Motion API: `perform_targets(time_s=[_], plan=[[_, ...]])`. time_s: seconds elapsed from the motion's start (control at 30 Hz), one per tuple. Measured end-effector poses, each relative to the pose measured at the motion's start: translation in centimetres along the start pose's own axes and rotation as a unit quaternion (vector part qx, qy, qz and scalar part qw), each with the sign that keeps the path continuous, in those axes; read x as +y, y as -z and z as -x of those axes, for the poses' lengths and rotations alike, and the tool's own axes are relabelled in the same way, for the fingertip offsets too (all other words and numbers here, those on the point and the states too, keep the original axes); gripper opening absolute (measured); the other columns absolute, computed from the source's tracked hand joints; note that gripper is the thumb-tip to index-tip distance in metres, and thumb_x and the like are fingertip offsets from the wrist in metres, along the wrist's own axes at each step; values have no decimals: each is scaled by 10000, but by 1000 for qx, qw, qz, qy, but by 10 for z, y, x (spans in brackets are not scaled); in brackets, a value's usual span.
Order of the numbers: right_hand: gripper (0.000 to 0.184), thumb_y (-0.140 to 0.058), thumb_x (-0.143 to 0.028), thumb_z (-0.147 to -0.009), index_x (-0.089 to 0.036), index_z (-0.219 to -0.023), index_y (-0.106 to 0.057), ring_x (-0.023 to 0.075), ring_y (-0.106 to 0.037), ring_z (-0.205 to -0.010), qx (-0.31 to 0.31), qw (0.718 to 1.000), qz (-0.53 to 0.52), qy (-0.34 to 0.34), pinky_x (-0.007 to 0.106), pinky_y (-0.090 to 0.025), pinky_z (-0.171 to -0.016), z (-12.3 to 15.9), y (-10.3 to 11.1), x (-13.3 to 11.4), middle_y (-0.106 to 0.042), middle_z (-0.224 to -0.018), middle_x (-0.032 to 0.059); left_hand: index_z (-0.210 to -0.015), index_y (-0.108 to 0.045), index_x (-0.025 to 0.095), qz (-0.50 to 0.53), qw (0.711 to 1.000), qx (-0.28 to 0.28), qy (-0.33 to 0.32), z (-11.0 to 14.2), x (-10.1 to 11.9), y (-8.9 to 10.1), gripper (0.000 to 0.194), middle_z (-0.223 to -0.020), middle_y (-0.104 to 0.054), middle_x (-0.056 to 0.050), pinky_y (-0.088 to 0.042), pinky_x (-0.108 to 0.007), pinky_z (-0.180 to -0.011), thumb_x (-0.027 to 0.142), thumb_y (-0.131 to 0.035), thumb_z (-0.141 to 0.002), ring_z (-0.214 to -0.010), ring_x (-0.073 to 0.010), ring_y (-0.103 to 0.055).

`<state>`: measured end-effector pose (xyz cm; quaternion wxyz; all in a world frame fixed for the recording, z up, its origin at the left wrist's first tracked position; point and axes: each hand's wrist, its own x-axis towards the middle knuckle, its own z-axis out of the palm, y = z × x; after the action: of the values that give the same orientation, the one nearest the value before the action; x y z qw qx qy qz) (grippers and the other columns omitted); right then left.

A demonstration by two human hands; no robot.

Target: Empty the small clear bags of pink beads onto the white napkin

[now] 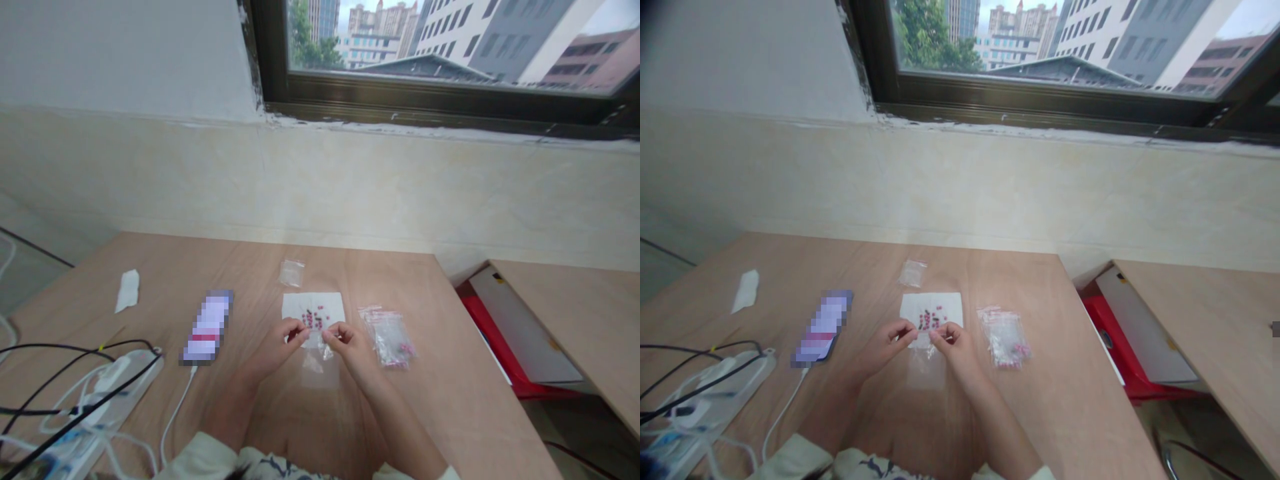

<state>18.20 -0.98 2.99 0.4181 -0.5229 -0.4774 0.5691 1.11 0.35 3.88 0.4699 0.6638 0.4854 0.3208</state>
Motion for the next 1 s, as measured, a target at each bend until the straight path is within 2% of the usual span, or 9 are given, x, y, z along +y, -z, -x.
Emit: perform_targets(time_s=[0.1, 0.23, 0.33, 0.53, 0.73, 0.87, 1.0], plan=[[279, -572, -414, -635, -170, -552, -467, 98, -404, -507, 12, 1000, -26, 13, 218, -310, -504, -1, -2, 1, -441, -514, -37, -636, -539, 161, 30, 999, 1, 17, -1, -1, -3, 205, -605, -461, 28, -323, -202, -557, 313, -472, -756, -601, -111, -431], [276, -555, -403, -653, -179, -543, -437, 93, -374, -484, 51, 998, -33, 32, 215, -290, -483, -2, -5, -2, -407, -495, -46, -775, -532, 167, 134, 989, -28, 47, 0, -5, -11, 173, -693, -501, 15, -361, -199, -577, 324, -459, -770, -653, -112, -469], [263, -539, -393, -665, -184, -551, -428, 94, -370, -487, 67, 997, -39, 31, 217, -294, -485, -4, -7, -2, -396, -502, -47, -708, -509, 152, 196, 977, -46, 69, 0, -10, -18, 185, -643, -507, 18, -378, -208, -572, 331, -495, -749, -611, -105, -481], [263, -524, -400, -673, -188, -551, -427, 103, -371, -495, 138, 988, -24, 59, 224, -304, -498, -14, -13, -3, -392, -501, -44, -695, -508, 150, 253, 961, -10, 109, -4, -10, -23, 231, -655, -527, 20, -407, -202, -542, 344, -620, -639, -596, -99, -498], [262, -530, -371, -679, -176, -532, -435, 96, -367, -507, 124, 989, -51, 54, 214, -296, -505, -24, -15, -7, -385, -502, -47, -653, -502, 145, 216, 967, 2, 137, -12, -8, -13, 256, -588, -505, 37, -384, -175, -450, 383, -597, -648, -480, -63, -446], [240, -537, -360, -681, -167, -558, -466, 90, -369, -508, 112, 992, -46, 32, 209, -292, -503, -25, -11, -7, -399, -513, -47, -702, -503, 153, 207, 971, 1, 116, -16, -11, -9, 218, -640, -502, 31, -390, -173, -485, 362, -563, -688, -536, -69, -462], [256, -543, -367, -679, -160, -546, -472, 89, -379, -511, 64, 997, -39, 13, 207, -295, -504, -25, -3, -5, -410, -513, -45, -753, -505, 159, 189, 976, 1, 107, -16, -15, -8, 200, -658, -491, 27, -395, -179, -508, 356, -523, -723, -574, -81, -473]])
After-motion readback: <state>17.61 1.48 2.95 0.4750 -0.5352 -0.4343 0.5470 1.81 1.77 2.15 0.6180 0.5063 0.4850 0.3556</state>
